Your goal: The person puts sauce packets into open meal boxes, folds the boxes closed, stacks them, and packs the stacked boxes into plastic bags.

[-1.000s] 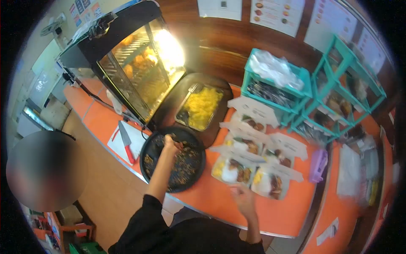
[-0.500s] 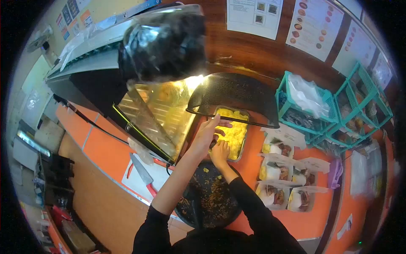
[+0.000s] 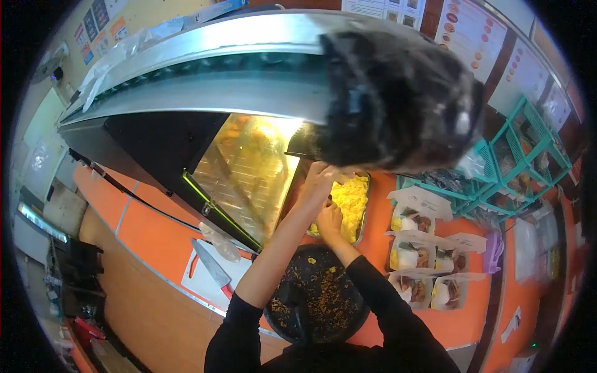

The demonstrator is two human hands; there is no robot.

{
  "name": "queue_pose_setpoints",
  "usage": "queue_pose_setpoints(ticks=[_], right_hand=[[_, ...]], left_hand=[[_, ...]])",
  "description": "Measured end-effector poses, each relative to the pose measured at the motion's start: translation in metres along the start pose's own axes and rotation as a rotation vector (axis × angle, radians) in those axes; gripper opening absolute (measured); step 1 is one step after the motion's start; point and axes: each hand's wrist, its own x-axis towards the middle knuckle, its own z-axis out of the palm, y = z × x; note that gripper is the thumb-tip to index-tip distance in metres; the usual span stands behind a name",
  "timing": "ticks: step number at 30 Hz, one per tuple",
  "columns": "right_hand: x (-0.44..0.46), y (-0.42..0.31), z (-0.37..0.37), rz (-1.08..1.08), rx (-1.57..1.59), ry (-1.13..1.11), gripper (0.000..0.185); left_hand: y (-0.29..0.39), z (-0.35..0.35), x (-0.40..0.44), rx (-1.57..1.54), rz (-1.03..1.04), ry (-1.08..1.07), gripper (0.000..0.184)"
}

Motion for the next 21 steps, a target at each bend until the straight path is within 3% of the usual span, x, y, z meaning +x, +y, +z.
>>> queue_pose_setpoints(ticks=[4,5,9,12,14,15,16,18,19,21], right_hand=[[-0.020,-0.020,0.031,-0.021,-0.096,0.024,0.019],[-0.023,-0.021,0.035,-0.028,-0.012,-0.142,0.019],[-0.022,-0.011,0.056,-0.159,0.089,-0.373,0.022],[-0.025,0.006,0.052,-0.235,0.146,-0.528,0.025],[-0.024,0.012,0.011,-0.267,0.291,-0.539,0.035],[-0.003,0.013,-0.023,-0.297,0.268,-0.760,0.051],[0.007,0.016,-0.029,-0.292,0.270,-0.766,0.051],[0.018,0.021,-0.032,-0.152,0.136,-0.870,0.064],[0.014,0.021,-0.033,-0.194,0.111,-0.754,0.051],[0.009,0.026,-0.031,-0.319,0.129,-0.627,0.045]], left_hand=[[0.049,0.005,-0.021,-0.020,0.016,-0.116,0.046],[0.048,0.005,-0.016,0.001,-0.005,-0.100,0.054],[0.017,0.005,0.005,-0.086,0.099,-0.142,0.054],[0.060,0.009,-0.023,-0.025,0.006,-0.040,0.053],[0.068,0.006,-0.026,-0.010,-0.042,-0.006,0.053],[0.058,0.003,-0.019,-0.032,0.005,-0.069,0.052],[0.050,0.000,-0.013,-0.055,0.047,-0.132,0.052],[0.044,-0.003,-0.006,-0.018,-0.001,-0.179,0.051],[0.041,-0.003,-0.004,-0.039,0.025,-0.193,0.052],[0.039,-0.005,-0.004,-0.046,0.051,-0.206,0.053]])
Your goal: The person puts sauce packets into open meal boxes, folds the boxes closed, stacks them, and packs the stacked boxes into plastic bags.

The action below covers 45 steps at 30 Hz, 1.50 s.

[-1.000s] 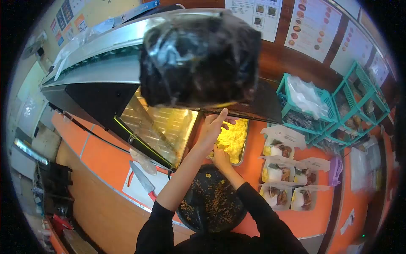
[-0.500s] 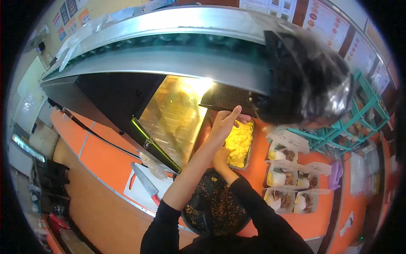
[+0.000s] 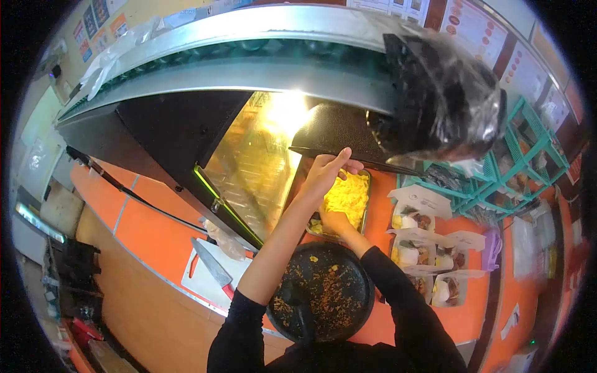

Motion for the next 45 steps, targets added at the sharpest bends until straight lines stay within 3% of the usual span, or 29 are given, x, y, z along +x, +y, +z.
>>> queue_pose_setpoints(ticks=[1,3,5,9,15,19,22,25,27,29,30,32,35,37,39,40,41,44,45], right_hand=[[-0.001,0.003,0.010,-0.126,-0.043,0.108,0.039],[0.004,-0.001,0.025,-0.102,0.097,0.406,0.029],[0.002,-0.001,0.031,-0.124,-0.248,0.077,0.053],[-0.016,-0.002,0.037,-0.209,-0.206,0.117,0.050],[-0.041,0.007,0.019,-0.162,0.021,0.009,0.045],[-0.031,0.009,0.026,-0.087,0.160,0.074,0.051],[-0.022,0.009,0.030,-0.021,0.317,0.243,0.051],[-0.002,0.020,0.024,0.167,0.450,0.098,0.052],[0.003,0.032,0.019,0.381,0.737,-0.075,0.060],[-0.001,0.045,0.016,0.372,0.832,-0.036,0.055],[-0.005,0.049,0.014,0.413,1.066,-0.081,0.052],[-0.031,0.047,-0.010,0.455,1.421,-0.123,0.046],[-0.082,0.044,-0.023,0.372,1.650,-0.122,0.041],[-0.141,0.035,-0.034,0.385,1.837,-0.094,0.039],[-0.211,0.034,-0.032,0.389,1.967,-0.107,0.037],[-0.252,0.032,-0.039,0.498,1.969,-0.075,0.035],[-0.285,0.042,-0.016,0.427,2.009,-0.020,0.034],[-0.389,0.059,-0.020,0.879,2.214,0.196,0.024],[-0.422,0.075,-0.013,0.942,2.218,0.417,0.023]], left_hand=[[0.000,-0.001,0.001,0.001,0.001,0.000,0.053],[-0.001,-0.004,0.004,0.006,-0.024,-0.004,0.054],[-0.002,-0.005,0.005,0.009,-0.037,0.004,0.054],[-0.002,-0.005,0.002,0.002,-0.047,0.008,0.054],[0.011,-0.002,-0.002,0.037,-0.130,0.014,0.053],[0.012,0.004,0.001,0.036,-0.074,0.004,0.054],[0.015,0.002,-0.003,0.088,-0.095,0.014,0.054],[0.016,0.000,-0.001,0.099,-0.116,0.004,0.055],[0.016,-0.001,-0.002,0.112,-0.134,0.010,0.054],[0.013,-0.003,0.001,0.107,-0.136,-0.003,0.054],[0.012,-0.004,0.002,0.121,-0.139,0.004,0.055],[0.012,-0.004,0.004,0.174,-0.234,0.063,0.055],[0.018,0.002,0.000,0.129,-0.130,0.128,0.056],[0.022,0.003,-0.004,0.123,-0.068,0.058,0.057],[0.025,0.002,0.000,0.231,-0.196,0.102,0.056],[0.023,-0.001,0.000,0.231,-0.181,0.096,0.055],[0.021,-0.005,0.003,0.255,-0.192,0.095,0.055],[0.028,0.005,0.002,0.282,-0.236,0.145,0.055],[0.027,0.003,0.004,0.272,-0.251,0.146,0.055]])
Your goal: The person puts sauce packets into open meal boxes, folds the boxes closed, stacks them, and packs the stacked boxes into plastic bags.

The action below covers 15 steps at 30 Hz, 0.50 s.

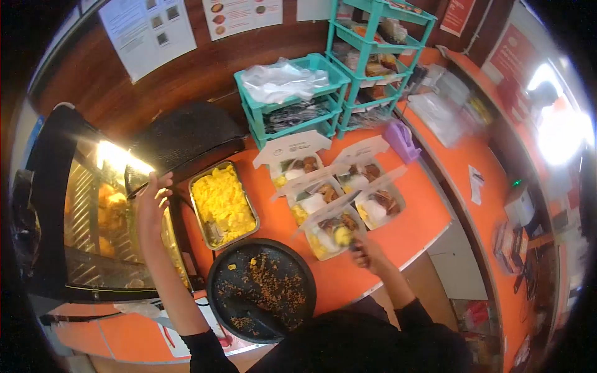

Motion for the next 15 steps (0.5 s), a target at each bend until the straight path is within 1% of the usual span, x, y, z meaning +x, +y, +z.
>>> queue_pose_setpoints(ticks=[1,2,4,5,7,8,10,11,12,13,14,15], right_hand=[[-0.006,-0.005,-0.021,-0.114,0.091,0.108,0.025],[0.000,-0.004,-0.032,-0.119,0.099,0.116,0.025],[0.016,-0.010,-0.042,-0.995,-0.575,0.651,0.028],[0.036,-0.005,-0.058,-0.996,-0.570,0.654,0.028],[0.082,0.010,-0.091,-0.776,-1.226,0.901,0.044],[0.081,0.014,-0.090,-0.778,-1.225,0.893,0.044],[0.072,0.014,-0.069,-0.881,-1.070,0.950,0.049],[0.061,0.016,-0.056,-0.873,-1.077,0.930,0.049],[0.034,0.005,-0.024,-0.787,-0.886,0.817,0.050],[0.023,0.002,0.000,-0.698,-0.699,0.705,0.052],[0.055,0.017,0.001,-0.963,-0.700,0.585,0.047],[0.074,0.028,0.021,-1.254,-0.873,0.542,0.043]], left_hand=[[-0.004,-0.002,0.004,-0.001,-0.001,-0.014,0.055],[-0.008,-0.005,0.009,-0.022,-0.020,0.002,0.055],[-0.008,0.001,0.008,-0.042,-0.033,0.013,0.054],[-0.006,0.004,0.004,-0.044,-0.034,0.036,0.055],[-0.003,0.006,0.000,-0.043,-0.030,0.065,0.055],[-0.004,0.006,-0.002,-0.028,-0.029,0.052,0.055],[-0.012,0.002,-0.003,-0.003,-0.032,0.044,0.055],[-0.020,-0.002,-0.005,-0.009,0.026,-0.014,0.055],[-0.026,-0.002,0.000,-0.068,-0.026,0.025,0.054],[-0.028,-0.002,-0.001,-0.073,0.000,0.011,0.054],[-0.031,-0.001,-0.005,-0.081,0.025,0.003,0.054],[-0.033,0.002,-0.007,-0.122,0.023,-0.012,0.053]])
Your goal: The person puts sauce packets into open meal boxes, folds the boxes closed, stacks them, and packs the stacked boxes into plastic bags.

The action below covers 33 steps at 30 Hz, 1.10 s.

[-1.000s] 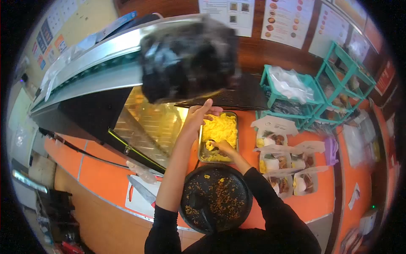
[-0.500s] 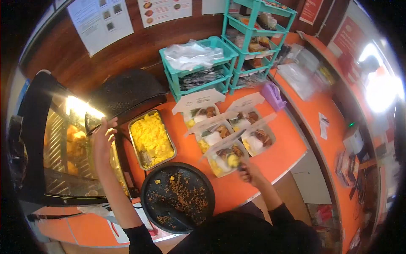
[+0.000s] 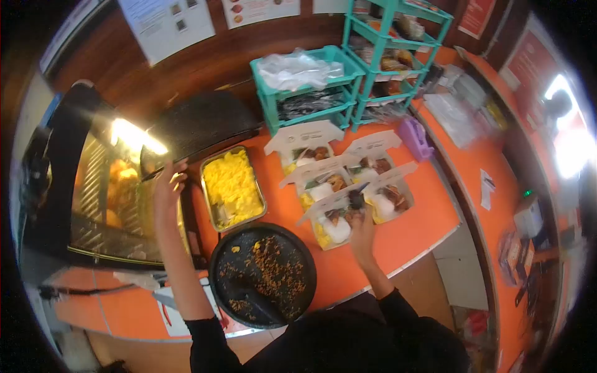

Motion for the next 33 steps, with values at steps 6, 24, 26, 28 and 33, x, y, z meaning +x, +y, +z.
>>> queue_pose_setpoints(ticks=[6,24,26,28,33], right_hand=[[0.005,-0.147,0.165,-0.090,-0.177,-0.893,0.037],[-0.015,-0.100,0.226,-0.364,-0.102,-0.864,0.064],[-0.024,-0.098,0.233,-0.348,-0.111,-0.758,0.067],[-0.020,-0.095,0.239,-0.328,-0.085,-0.765,0.066],[-0.010,-0.106,0.257,-0.492,-0.340,-0.582,0.066]], left_hand=[[-0.002,0.021,-0.022,-0.155,-0.030,0.003,0.045],[-0.034,-0.005,-0.003,-0.297,0.100,0.360,0.040],[-0.030,-0.006,0.004,-0.298,0.094,0.617,0.038],[-0.027,-0.011,0.005,-0.278,0.107,0.537,0.037],[-0.010,0.047,-0.002,-0.265,0.175,0.740,0.030]])
